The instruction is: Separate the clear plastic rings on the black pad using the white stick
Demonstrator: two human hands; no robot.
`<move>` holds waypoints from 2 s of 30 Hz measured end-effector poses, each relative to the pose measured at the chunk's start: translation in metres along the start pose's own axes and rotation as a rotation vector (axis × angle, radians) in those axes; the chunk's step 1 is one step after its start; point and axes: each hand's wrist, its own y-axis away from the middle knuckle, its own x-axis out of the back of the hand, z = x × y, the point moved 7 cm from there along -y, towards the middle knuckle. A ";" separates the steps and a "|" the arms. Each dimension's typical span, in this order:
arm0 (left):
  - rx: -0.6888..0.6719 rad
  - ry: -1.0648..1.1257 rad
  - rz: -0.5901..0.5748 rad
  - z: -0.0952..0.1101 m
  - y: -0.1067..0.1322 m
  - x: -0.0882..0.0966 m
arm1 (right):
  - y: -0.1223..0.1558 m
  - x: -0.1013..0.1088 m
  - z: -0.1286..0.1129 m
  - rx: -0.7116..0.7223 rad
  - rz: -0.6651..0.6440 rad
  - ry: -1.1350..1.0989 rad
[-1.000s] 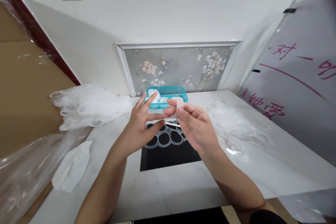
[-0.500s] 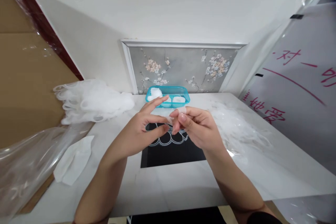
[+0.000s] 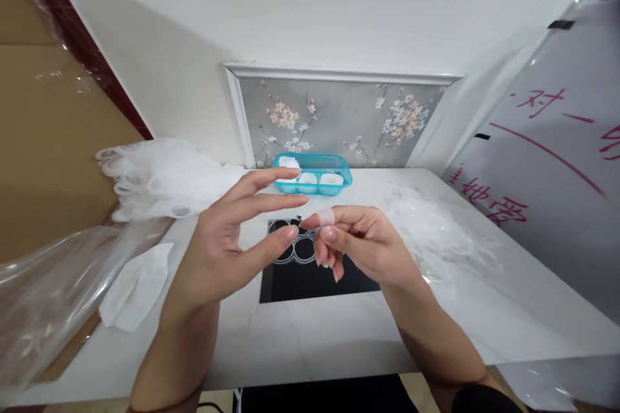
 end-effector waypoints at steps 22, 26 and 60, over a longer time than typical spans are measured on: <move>-0.274 -0.102 -0.138 0.013 0.002 -0.012 | 0.013 -0.011 -0.011 0.026 -0.172 0.099; -0.281 -0.093 -0.142 0.013 0.002 -0.012 | 0.013 -0.011 -0.012 0.049 -0.169 0.081; -0.535 -0.526 -0.079 -0.004 0.000 -0.037 | -0.008 0.008 0.011 -0.186 -0.170 0.068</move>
